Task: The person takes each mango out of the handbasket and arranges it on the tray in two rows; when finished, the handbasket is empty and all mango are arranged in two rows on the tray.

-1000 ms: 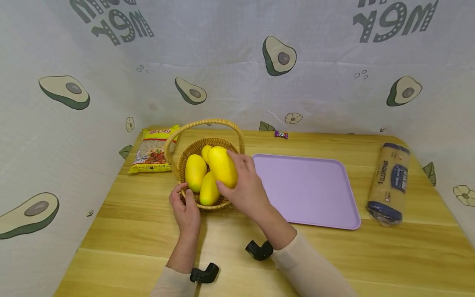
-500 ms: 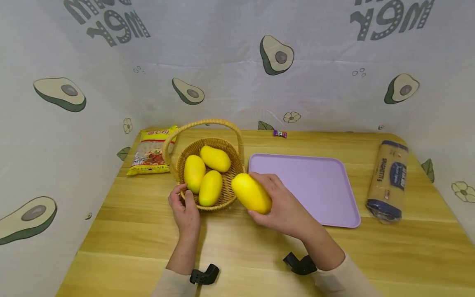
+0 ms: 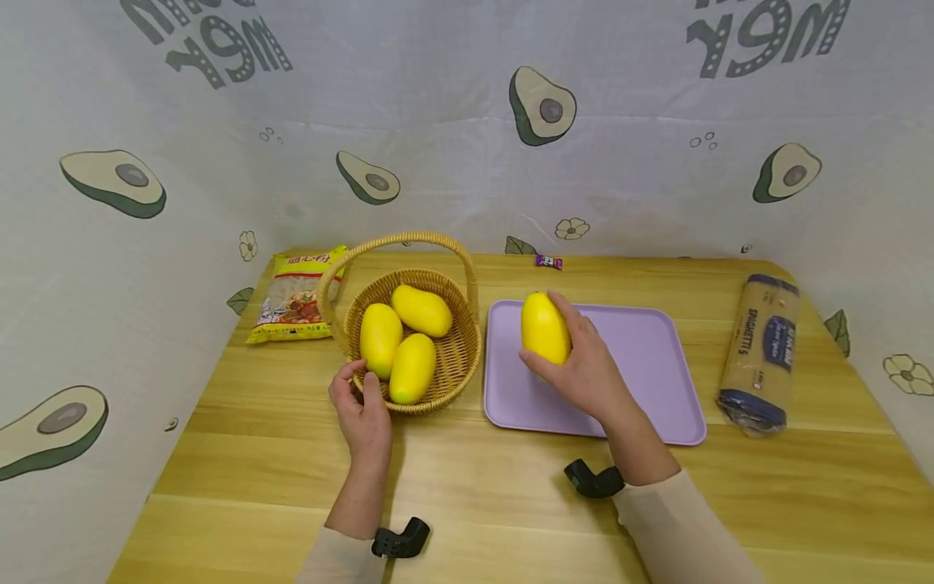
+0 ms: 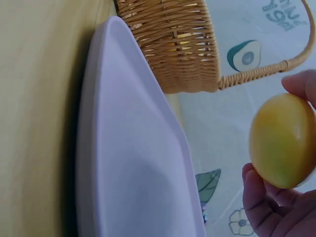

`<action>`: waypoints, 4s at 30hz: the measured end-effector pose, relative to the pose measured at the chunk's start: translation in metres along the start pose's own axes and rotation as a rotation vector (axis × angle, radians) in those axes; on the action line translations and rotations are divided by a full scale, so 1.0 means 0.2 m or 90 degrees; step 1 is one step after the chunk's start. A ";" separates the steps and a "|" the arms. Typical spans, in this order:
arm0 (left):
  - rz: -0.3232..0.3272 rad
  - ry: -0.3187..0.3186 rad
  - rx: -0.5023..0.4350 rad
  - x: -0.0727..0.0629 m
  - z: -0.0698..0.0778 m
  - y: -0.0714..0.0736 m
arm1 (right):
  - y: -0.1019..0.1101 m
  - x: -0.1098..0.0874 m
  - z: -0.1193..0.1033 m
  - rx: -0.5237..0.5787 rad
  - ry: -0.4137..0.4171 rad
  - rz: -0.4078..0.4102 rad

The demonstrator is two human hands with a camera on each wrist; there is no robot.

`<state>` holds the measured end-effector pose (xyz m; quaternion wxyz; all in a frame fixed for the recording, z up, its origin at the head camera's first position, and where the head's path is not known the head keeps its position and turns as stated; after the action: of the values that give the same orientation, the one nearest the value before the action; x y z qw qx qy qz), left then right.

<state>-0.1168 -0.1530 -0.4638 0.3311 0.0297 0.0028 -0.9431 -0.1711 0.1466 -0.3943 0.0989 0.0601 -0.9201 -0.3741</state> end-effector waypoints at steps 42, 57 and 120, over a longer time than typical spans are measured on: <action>-0.021 -0.007 0.003 0.00 -0.01 0.01 | -0.21 0.46 0.09 0.051 -0.161 -0.061; -0.014 -0.015 0.015 0.00 -0.01 0.01 | -0.22 0.45 0.10 0.023 -0.156 -0.058; -0.018 0.013 0.007 0.01 -0.01 0.01 | -0.46 0.17 -0.54 -0.061 0.196 -0.228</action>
<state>-0.1176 -0.1555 -0.4657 0.3173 0.0409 0.0013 -0.9475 -0.1771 0.0016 -0.3770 0.1726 0.2736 -0.8501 -0.4155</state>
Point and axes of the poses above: each hand's wrist, its own x-axis towards the middle knuckle, its own y-axis out of the back of the hand, z = x × y, the point moved 4 cm from there along x, towards the middle knuckle, and after that the axes turned 6 degrees about y, right-handed, at the moved point
